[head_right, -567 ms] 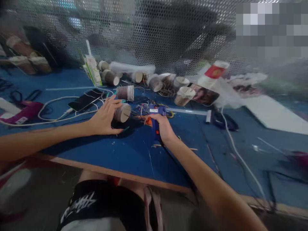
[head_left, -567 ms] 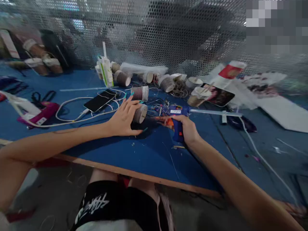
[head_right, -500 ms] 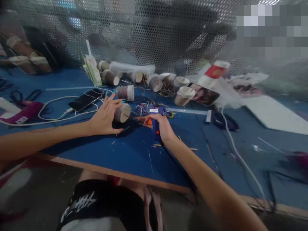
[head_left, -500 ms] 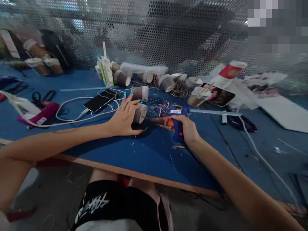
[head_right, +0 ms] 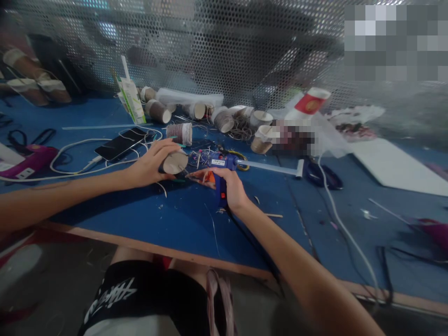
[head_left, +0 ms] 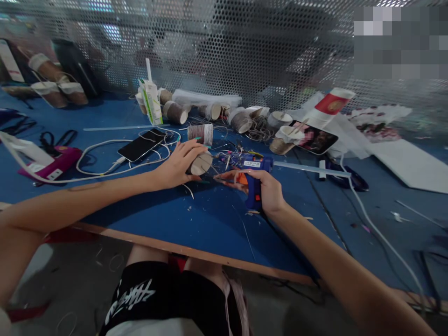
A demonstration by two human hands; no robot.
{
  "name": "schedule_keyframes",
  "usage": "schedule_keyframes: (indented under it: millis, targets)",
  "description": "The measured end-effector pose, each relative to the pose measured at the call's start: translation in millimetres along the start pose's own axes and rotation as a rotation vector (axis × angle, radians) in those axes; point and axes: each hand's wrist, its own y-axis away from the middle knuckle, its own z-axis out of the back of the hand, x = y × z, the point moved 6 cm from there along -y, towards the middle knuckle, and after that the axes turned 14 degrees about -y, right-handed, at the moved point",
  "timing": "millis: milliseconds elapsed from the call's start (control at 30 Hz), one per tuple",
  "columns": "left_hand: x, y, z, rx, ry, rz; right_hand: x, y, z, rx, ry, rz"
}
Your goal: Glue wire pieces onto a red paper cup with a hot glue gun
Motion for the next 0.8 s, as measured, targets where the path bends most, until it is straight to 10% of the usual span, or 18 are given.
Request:
schedule_keyframes:
  millis: [300,800]
  targets:
    - [17.4,-5.0,-1.7,0.196,0.280,-0.121,8.1,5.6,7.3,-0.168,0.078,0.256]
    - [2.3,-0.3,-15.6,-0.021,0.215,-0.009,-4.7,-16.1,-13.2,-0.159,0.029,0.275]
